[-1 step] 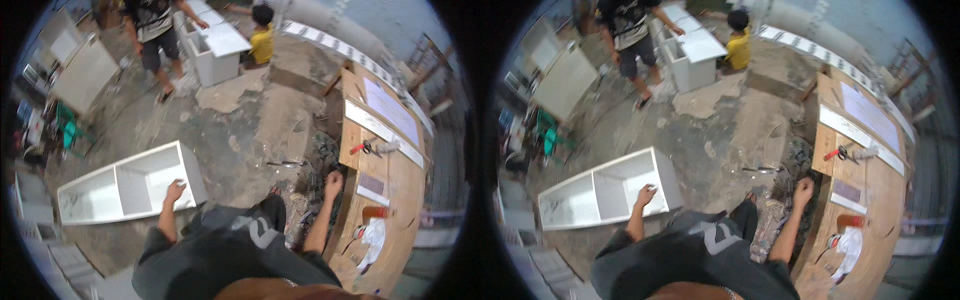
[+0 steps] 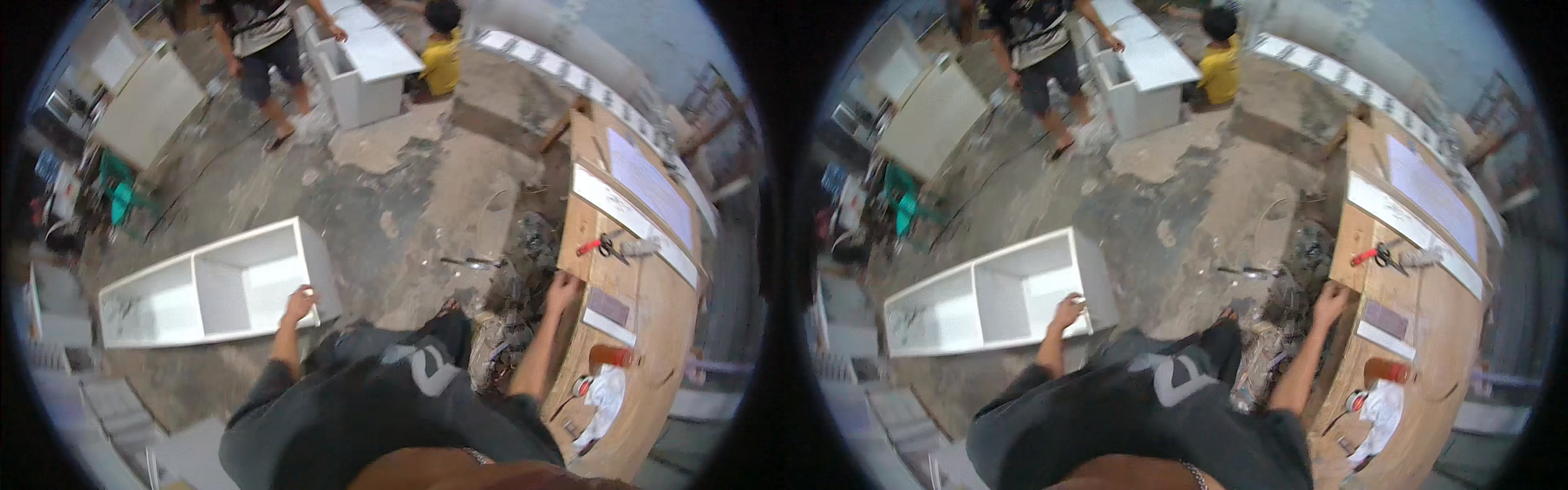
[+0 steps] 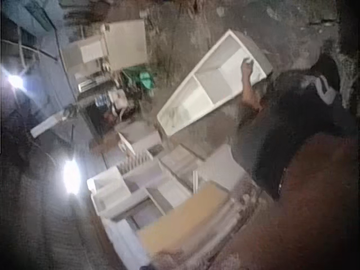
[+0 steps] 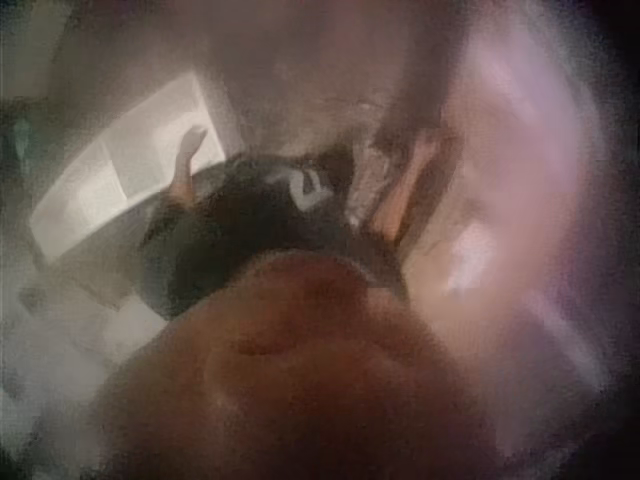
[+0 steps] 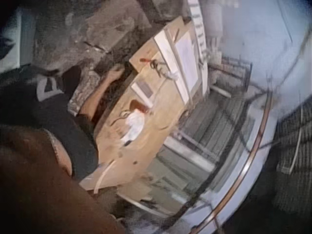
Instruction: The person walks through a cluttered workshop and uses a red-handled file to smooth the edges of a white cabinet. The person repeatedly files the top and side edges of the cabinet while another person works nearby.
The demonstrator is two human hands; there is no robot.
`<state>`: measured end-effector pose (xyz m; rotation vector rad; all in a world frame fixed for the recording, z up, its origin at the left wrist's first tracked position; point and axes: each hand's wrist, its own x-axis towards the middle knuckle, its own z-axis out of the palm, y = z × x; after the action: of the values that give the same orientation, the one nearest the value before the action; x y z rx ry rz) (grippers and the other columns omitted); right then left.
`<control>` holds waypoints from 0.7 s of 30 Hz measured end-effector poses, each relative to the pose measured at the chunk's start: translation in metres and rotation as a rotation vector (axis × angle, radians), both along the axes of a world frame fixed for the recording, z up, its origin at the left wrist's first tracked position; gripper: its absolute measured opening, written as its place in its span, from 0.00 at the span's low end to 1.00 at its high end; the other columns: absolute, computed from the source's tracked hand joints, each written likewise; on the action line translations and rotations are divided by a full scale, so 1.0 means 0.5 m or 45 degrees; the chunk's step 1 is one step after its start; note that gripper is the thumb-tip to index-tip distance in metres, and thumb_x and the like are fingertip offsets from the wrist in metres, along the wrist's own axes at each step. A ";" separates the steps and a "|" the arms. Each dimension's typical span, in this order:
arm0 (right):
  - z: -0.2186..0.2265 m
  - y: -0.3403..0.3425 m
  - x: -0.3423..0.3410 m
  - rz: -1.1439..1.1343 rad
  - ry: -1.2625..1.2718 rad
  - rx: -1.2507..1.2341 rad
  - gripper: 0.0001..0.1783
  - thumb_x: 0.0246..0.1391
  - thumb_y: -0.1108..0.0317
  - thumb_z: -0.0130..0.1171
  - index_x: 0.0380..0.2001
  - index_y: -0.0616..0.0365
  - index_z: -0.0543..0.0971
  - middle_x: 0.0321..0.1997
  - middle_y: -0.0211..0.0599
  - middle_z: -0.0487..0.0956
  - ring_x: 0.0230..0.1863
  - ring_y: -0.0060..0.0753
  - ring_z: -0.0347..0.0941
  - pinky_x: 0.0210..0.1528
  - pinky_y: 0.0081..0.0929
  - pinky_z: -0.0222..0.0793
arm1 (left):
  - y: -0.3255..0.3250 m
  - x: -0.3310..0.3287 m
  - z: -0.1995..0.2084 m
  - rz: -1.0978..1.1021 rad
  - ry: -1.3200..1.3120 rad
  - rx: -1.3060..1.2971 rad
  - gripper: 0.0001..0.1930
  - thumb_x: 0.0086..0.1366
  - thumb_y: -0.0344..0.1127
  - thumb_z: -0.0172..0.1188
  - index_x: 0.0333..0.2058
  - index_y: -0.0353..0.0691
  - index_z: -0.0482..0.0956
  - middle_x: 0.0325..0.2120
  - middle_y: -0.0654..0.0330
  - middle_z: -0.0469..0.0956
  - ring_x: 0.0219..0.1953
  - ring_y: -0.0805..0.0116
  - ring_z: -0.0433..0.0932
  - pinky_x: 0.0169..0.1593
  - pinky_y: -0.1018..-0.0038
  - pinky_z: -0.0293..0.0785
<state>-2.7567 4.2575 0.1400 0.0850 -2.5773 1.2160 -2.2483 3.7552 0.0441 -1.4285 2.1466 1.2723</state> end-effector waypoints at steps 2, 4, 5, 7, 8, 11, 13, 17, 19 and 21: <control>-0.030 0.111 -0.285 -0.136 0.142 -0.116 0.22 0.57 0.61 0.60 0.44 0.73 0.74 0.39 0.47 0.79 0.40 0.44 0.77 0.44 0.34 0.72 | 0.097 -0.109 -0.030 -0.253 0.135 0.112 0.28 0.59 0.46 0.65 0.55 0.40 0.74 0.47 0.47 0.80 0.51 0.56 0.78 0.55 0.62 0.73; -0.064 0.127 -0.445 -0.427 0.108 0.342 0.31 0.55 0.50 0.59 0.45 0.73 0.75 0.41 0.55 0.78 0.43 0.52 0.77 0.45 0.42 0.73 | 0.221 -0.072 -0.040 0.016 0.300 0.433 0.25 0.63 0.39 0.60 0.58 0.40 0.73 0.51 0.48 0.77 0.55 0.60 0.76 0.57 0.64 0.71; -0.111 0.135 -0.484 -0.510 0.009 0.533 0.35 0.55 0.45 0.59 0.45 0.74 0.76 0.42 0.60 0.78 0.45 0.56 0.77 0.46 0.46 0.73 | 0.263 -0.011 -0.034 0.301 0.875 0.761 0.20 0.66 0.41 0.56 0.54 0.39 0.76 0.46 0.50 0.80 0.50 0.63 0.78 0.54 0.64 0.74; -0.068 0.271 -0.664 -0.386 -0.174 0.879 0.44 0.52 0.35 0.56 0.45 0.75 0.76 0.41 0.64 0.79 0.46 0.60 0.78 0.45 0.51 0.74 | 0.314 -0.130 0.007 0.233 0.207 0.129 0.16 0.65 0.43 0.57 0.45 0.39 0.81 0.33 0.53 0.84 0.34 0.61 0.82 0.41 0.63 0.77; -0.022 0.345 -0.780 -0.228 -0.267 1.061 0.49 0.50 0.30 0.53 0.45 0.76 0.76 0.38 0.63 0.79 0.45 0.61 0.78 0.44 0.52 0.75 | 0.363 -0.176 -0.031 0.449 0.154 0.157 0.19 0.63 0.47 0.59 0.47 0.41 0.81 0.32 0.53 0.84 0.34 0.61 0.83 0.40 0.64 0.77; -0.136 0.147 -0.615 -0.347 -0.569 1.127 0.27 0.51 0.48 0.57 0.33 0.66 0.84 0.38 0.51 0.84 0.38 0.50 0.82 0.39 0.44 0.78 | 0.529 0.108 0.044 0.858 -0.272 -0.012 0.23 0.59 0.51 0.63 0.47 0.42 0.81 0.33 0.49 0.84 0.36 0.57 0.83 0.43 0.65 0.78; -0.140 0.186 -0.613 -0.488 -0.381 0.907 0.23 0.53 0.52 0.56 0.32 0.64 0.84 0.38 0.50 0.84 0.37 0.49 0.82 0.38 0.45 0.78 | 0.593 0.115 0.025 1.118 -0.303 0.100 0.23 0.58 0.52 0.64 0.46 0.43 0.81 0.35 0.49 0.84 0.38 0.55 0.84 0.46 0.62 0.78; -0.116 0.209 -0.534 -0.551 -0.286 0.727 0.22 0.55 0.54 0.55 0.34 0.66 0.82 0.38 0.50 0.83 0.36 0.48 0.80 0.40 0.44 0.76 | 0.638 0.050 -0.033 1.537 -0.162 0.582 0.22 0.56 0.53 0.64 0.45 0.49 0.82 0.41 0.54 0.82 0.45 0.52 0.81 0.50 0.55 0.76; -0.097 0.185 -0.495 -0.543 -0.245 0.697 0.21 0.56 0.55 0.54 0.34 0.66 0.81 0.38 0.51 0.82 0.35 0.47 0.80 0.40 0.44 0.76 | 0.623 0.024 -0.048 1.507 -0.148 0.749 0.23 0.55 0.53 0.65 0.47 0.50 0.81 0.46 0.57 0.80 0.50 0.52 0.78 0.54 0.55 0.73; -0.086 0.126 -0.447 -0.513 -0.198 0.690 0.20 0.58 0.56 0.54 0.35 0.67 0.80 0.37 0.51 0.82 0.35 0.46 0.79 0.41 0.44 0.75 | 0.601 0.014 -0.074 1.492 -0.140 0.921 0.26 0.53 0.54 0.66 0.50 0.52 0.80 0.51 0.60 0.78 0.55 0.53 0.74 0.58 0.55 0.71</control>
<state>-2.9804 4.3206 0.0971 -0.4108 -2.7981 0.3838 -2.2414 4.0555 0.0070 -2.2826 0.4556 1.9035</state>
